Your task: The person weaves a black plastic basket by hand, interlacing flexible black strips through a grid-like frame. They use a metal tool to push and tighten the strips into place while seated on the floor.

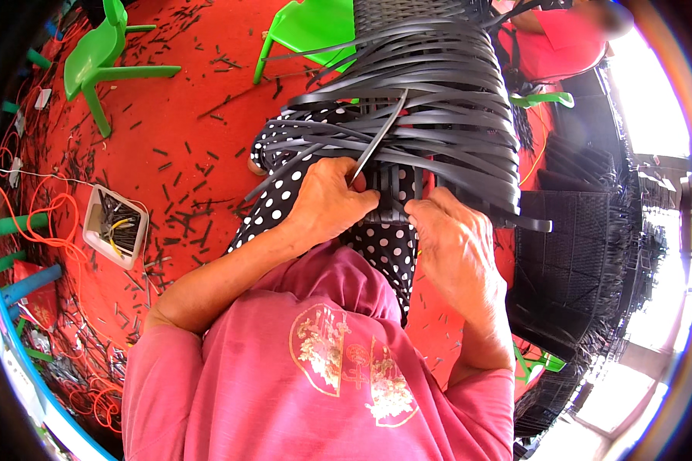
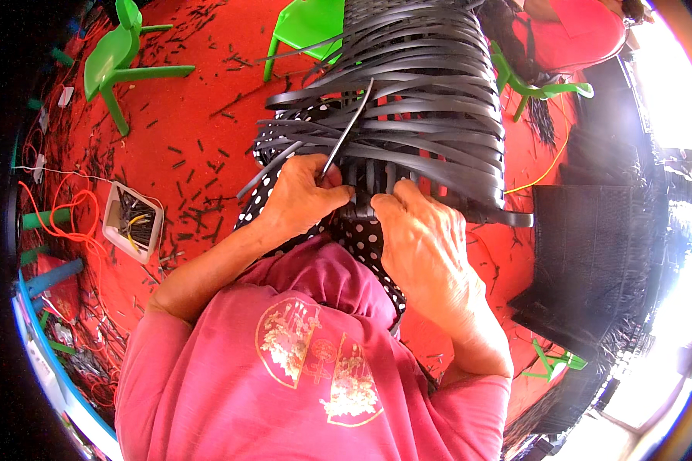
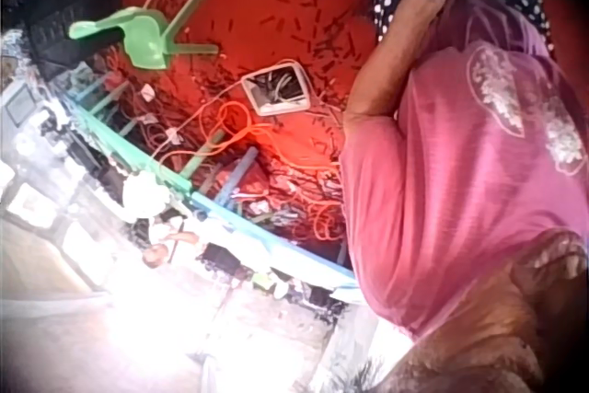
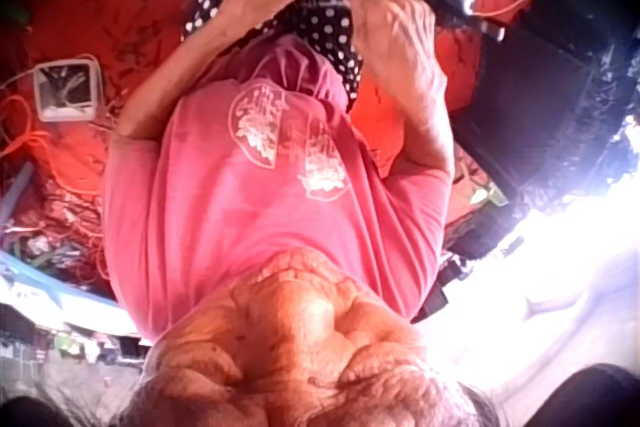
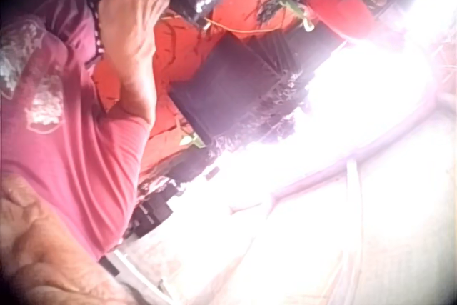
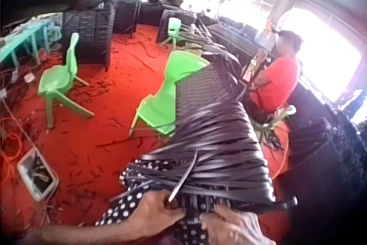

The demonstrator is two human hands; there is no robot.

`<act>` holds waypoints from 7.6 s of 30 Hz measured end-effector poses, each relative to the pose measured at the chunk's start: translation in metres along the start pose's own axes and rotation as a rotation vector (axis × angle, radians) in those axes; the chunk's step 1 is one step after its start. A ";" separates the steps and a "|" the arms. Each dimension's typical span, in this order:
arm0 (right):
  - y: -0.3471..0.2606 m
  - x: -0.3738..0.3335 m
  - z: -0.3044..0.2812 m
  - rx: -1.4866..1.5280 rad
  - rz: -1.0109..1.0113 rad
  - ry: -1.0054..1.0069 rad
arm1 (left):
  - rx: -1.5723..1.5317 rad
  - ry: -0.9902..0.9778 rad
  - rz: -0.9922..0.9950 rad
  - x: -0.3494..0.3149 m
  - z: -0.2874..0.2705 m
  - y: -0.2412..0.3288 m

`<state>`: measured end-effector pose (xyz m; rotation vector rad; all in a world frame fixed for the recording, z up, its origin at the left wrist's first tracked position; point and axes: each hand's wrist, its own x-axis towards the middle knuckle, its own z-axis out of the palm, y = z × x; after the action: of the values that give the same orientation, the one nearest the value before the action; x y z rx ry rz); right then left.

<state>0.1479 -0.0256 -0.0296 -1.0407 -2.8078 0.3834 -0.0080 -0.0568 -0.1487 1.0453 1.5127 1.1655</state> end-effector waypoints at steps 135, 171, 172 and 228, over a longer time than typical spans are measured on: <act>0.041 -0.026 -0.036 -0.230 -0.067 0.162 | -0.337 -0.244 -0.187 -0.045 -0.036 -0.013; 0.035 -0.038 0.031 -0.539 -0.170 0.428 | -0.391 -0.085 -0.220 -0.036 -0.017 -0.038; 0.036 -0.037 0.032 -0.522 -0.174 0.439 | -0.357 -0.085 -0.232 -0.035 -0.018 -0.037; 0.080 0.002 -0.051 0.279 0.086 0.278 | -0.749 -0.382 -0.321 -0.009 -0.004 -0.006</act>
<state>0.2059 0.0440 -0.0028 -1.0612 -2.3897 0.5713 -0.0105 -0.0677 -0.1522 0.4517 0.7904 1.0875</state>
